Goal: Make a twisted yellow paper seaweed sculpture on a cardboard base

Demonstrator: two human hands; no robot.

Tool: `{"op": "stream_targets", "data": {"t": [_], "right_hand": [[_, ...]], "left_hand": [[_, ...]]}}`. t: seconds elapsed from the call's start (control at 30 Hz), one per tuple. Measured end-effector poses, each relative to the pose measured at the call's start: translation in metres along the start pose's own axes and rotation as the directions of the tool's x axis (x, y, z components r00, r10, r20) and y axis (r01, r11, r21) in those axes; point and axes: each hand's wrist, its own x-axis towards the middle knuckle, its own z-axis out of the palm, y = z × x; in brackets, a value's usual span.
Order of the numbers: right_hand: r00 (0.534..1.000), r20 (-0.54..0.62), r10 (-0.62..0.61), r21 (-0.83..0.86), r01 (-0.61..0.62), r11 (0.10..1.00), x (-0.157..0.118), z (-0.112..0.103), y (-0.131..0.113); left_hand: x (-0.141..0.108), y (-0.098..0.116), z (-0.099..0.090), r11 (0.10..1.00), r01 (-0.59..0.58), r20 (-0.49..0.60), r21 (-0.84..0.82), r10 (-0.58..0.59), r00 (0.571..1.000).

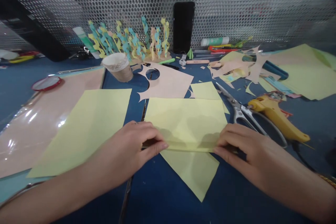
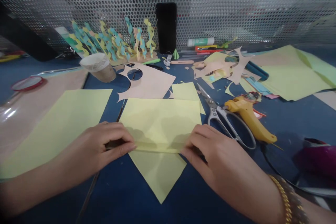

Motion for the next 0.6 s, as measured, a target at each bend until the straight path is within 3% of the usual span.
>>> {"op": "stream_targets", "data": {"t": [0.33,0.6], "right_hand": [[0.997,-0.013,0.074,-0.002,-0.074,0.997,0.004,-0.004,-0.003],[0.992,0.028,0.119,0.039,-0.120,0.992,0.004,-0.004,-0.002]], "left_hand": [[0.001,-0.001,-0.005,0.999,0.025,0.001,0.028,-0.025,1.000],[0.006,-0.007,-0.011,0.997,0.080,0.074,-0.008,-0.080,0.994]]}}
